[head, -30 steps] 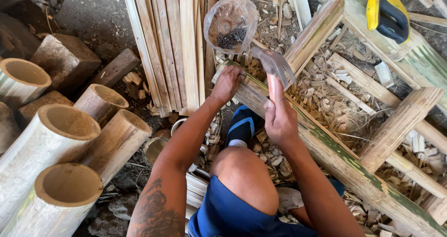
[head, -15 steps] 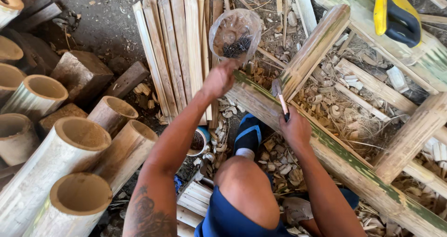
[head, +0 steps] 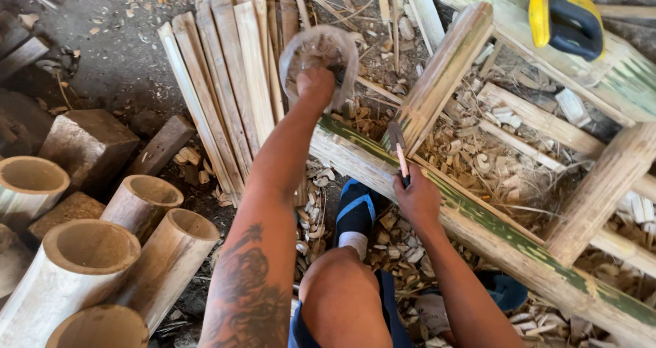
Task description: The person assembles a bamboo frame by hammering nails into bamboo slats, sawing pieces to size, and fitting them into a larger structure. The person uses a hammer, saw, and nails to secure the bamboo components together.
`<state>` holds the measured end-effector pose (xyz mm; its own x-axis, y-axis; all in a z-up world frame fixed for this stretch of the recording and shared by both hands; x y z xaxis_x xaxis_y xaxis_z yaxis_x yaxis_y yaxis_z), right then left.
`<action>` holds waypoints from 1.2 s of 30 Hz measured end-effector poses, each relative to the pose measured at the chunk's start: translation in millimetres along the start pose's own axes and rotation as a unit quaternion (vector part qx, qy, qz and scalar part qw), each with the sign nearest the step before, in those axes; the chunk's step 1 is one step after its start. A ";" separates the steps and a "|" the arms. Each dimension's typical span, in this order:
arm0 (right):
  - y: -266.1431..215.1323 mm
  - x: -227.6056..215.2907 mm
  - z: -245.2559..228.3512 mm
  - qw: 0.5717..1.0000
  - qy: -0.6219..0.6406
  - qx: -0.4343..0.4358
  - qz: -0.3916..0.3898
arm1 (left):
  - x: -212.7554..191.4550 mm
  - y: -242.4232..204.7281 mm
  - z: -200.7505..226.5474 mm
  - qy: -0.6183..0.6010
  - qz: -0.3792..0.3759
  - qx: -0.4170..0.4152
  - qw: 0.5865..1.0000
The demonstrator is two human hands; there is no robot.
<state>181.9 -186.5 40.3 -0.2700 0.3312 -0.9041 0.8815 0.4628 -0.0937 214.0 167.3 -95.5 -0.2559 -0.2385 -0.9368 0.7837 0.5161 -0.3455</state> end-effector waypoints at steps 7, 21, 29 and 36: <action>-2.6 1.7 2.4 1.000 0.002 0.006 0.004 | -77.8 -63.2 1.6 -0.121 -0.002 -0.007 0.993; -0.9 3.2 30.1 0.987 0.140 0.052 0.058 | -79.9 -231.6 107.0 -0.517 0.091 0.210 0.825; -7.1 1.4 21.6 0.985 0.168 0.049 -0.009 | -48.2 -210.8 115.6 -0.446 0.140 0.232 0.853; -43.2 -65.3 -0.6 0.976 0.205 -0.065 -0.026 | -36.2 -209.0 115.4 -0.438 0.142 0.215 0.862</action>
Point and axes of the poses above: each hand's wrist, its own y-axis towards the middle knuckle, its own x-axis out of the palm, z = x × y, the point moved 10 cm from there along y, towards the middle knuckle, and after that the axes turned 8 degrees about z, right-handed, at the moved point
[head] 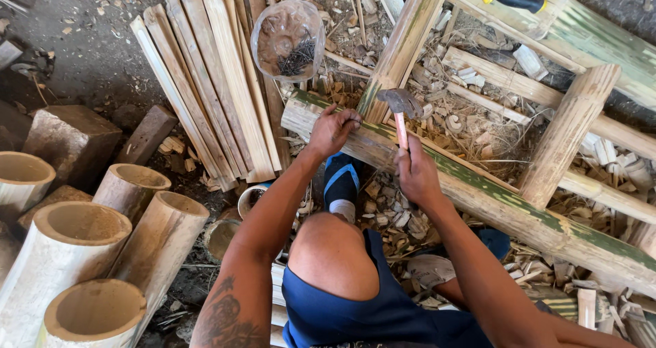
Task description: The person assembles a bamboo frame by hammering nails into bamboo slats, sawing pieces to size, and fitting them into a larger structure. The person uses a hammer, saw, and nails to secure the bamboo components together.
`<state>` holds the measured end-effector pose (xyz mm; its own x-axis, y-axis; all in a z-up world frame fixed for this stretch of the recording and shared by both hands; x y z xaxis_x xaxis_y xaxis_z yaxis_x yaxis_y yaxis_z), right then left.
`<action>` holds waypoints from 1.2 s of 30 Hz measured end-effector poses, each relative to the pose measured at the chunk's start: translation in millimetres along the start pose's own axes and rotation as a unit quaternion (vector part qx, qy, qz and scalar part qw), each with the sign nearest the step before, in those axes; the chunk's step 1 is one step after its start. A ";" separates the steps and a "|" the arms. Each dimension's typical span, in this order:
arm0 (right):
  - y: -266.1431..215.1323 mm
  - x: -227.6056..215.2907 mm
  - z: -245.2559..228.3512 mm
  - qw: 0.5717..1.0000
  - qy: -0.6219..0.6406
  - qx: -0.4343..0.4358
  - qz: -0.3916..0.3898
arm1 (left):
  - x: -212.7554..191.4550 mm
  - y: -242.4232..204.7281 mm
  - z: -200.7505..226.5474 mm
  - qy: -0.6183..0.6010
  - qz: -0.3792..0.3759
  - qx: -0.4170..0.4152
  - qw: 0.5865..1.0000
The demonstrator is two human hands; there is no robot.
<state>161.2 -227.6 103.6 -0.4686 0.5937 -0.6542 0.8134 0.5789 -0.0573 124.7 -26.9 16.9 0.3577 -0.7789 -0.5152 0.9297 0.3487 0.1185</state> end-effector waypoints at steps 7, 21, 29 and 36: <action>-19.2 -13.6 -48.3 0.999 -0.019 0.000 -0.033 | -4.5 -5.7 12.7 0.027 0.013 0.029 0.999; -24.4 5.6 -40.0 0.975 -0.141 0.086 -0.152 | 7.1 -9.5 -2.0 0.094 0.017 0.051 0.994; -23.6 -29.8 -74.1 0.992 -0.026 -0.102 0.067 | 1.3 -7.2 3.6 0.044 0.033 0.042 0.998; -21.9 -4.9 -52.0 0.992 -0.078 0.068 -0.076 | 0.8 -7.9 7.5 0.053 0.028 0.059 0.996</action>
Point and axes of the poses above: each hand's wrist, its own y-axis towards the middle knuckle, its own x-axis out of the palm, z = x × y, the point moved 10 cm from there along y, towards the middle knuckle, and after that the axes turned 8 degrees about z, right-handed, at the moved point
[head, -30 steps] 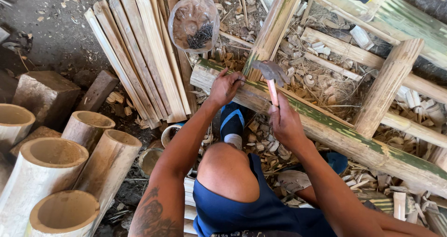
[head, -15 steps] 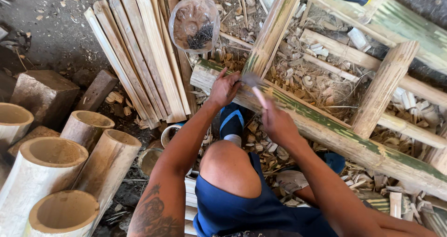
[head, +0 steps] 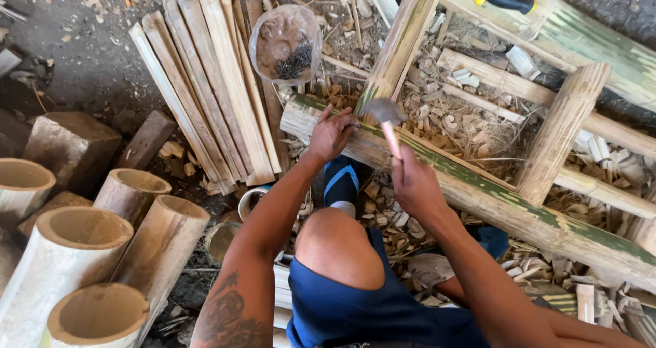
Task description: The person assembles a bamboo frame by hammering nails into bamboo slats, sawing pieces to size, and fitting them into a larger structure. The person uses a hammer, saw, and nails to secure the bamboo components together.
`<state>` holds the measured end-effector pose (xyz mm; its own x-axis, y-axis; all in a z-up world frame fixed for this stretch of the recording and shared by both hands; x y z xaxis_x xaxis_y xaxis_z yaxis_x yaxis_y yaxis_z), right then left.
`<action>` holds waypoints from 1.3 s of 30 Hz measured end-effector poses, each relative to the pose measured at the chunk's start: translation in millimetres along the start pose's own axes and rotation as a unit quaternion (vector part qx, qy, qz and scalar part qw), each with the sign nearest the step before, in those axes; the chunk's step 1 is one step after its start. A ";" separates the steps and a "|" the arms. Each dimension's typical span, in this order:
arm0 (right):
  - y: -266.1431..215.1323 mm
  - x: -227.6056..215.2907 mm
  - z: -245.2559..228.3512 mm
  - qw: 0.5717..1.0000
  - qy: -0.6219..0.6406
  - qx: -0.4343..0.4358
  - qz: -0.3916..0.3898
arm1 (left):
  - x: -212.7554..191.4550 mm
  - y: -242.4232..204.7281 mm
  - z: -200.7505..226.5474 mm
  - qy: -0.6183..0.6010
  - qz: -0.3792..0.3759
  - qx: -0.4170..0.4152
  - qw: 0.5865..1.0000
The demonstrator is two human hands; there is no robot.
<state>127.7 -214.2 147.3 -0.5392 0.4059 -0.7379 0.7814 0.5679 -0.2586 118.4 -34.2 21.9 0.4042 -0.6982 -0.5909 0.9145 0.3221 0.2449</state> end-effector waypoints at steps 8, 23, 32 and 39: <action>16.1 20.9 58.0 0.995 -0.032 0.094 -0.027 | 1.2 2.8 -2.3 0.010 0.001 0.012 1.000; 79.4 56.7 73.1 0.990 -0.116 0.003 0.079 | -106.7 105.5 -94.3 0.276 -0.040 -0.125 0.952; 80.1 56.1 75.4 0.994 -0.091 0.031 0.054 | -41.1 152.4 -180.9 0.408 -0.175 -0.111 0.889; 80.8 56.3 72.9 0.993 -0.097 0.020 0.071 | -55.4 136.9 -222.8 0.234 -0.098 -0.288 0.924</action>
Point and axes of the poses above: each hand's wrist, its own y-axis towards the middle knuckle, its own x-axis out of the palm, z = x × y, the point moved 10 cm from there along y, towards the middle knuckle, and after that the axes turned 8 degrees about z, right-handed, at the moved point
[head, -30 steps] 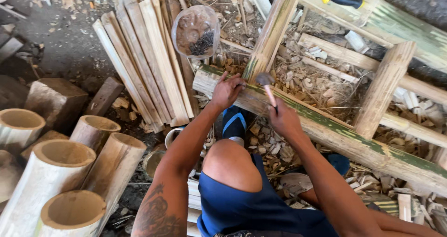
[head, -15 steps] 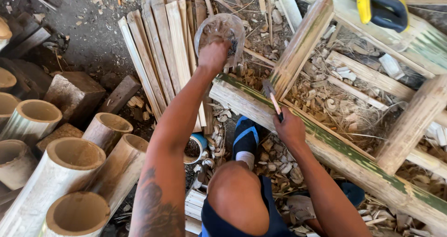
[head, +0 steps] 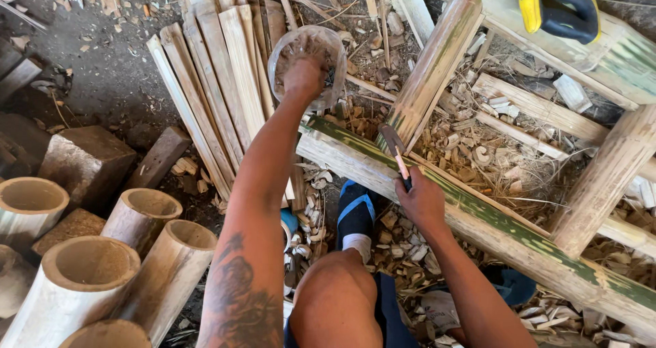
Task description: The person assembles a bamboo frame by hammering nails into bamboo slats, sawing pieces to size, and fitting them into a larger structure. The person uses a hammer, saw, and nails to secure the bamboo components together.
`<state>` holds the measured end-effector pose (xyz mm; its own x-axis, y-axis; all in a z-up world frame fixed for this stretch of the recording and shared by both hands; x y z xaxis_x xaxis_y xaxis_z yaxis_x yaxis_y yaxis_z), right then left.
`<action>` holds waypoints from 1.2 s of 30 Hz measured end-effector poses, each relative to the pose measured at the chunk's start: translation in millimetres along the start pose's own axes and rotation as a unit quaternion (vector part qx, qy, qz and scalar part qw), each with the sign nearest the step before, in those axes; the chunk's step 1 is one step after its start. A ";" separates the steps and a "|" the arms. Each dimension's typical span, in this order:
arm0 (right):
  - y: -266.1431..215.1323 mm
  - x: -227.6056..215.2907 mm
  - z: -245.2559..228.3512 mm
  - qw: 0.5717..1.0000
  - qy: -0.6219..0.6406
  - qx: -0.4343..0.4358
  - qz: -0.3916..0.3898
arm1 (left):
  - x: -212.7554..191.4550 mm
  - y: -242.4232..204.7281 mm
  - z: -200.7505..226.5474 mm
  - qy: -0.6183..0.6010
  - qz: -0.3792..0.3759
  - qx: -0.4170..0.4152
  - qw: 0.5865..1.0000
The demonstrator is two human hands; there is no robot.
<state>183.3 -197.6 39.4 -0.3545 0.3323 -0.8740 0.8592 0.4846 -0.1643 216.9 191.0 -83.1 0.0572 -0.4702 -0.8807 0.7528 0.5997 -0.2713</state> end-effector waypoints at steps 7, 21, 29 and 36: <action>-1.1 0.4 -0.6 1.000 0.006 0.010 -0.012 | 18.2 -10.6 -11.0 -0.451 -0.106 -0.094 0.881; -3.9 -2.8 -1.5 1.000 -0.001 0.009 -0.018 | -46.4 -22.3 -14.7 -0.136 0.088 -0.028 0.986; -1.2 -1.8 -4.1 1.000 -0.025 -0.007 0.004 | -9.3 -18.0 14.9 0.134 -0.027 0.007 0.991; -3.1 -2.5 -4.3 1.000 -0.022 -0.003 0.006 | -8.6 -17.5 14.8 0.156 -0.043 0.007 0.987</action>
<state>180.0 -196.4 44.0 -0.3270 0.3022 -0.8954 0.8611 0.4857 -0.1505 212.9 175.0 -65.1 -0.2112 -0.2956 -0.9317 0.7556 0.5553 -0.3475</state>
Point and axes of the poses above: each hand's wrist, its own y-axis towards the middle knuckle, its own x-axis out of the palm, z = x × y, the point moved 10 cm from there along y, towards the middle knuckle, and after that the axes turned 8 degrees about z, right-handed, at the moved point
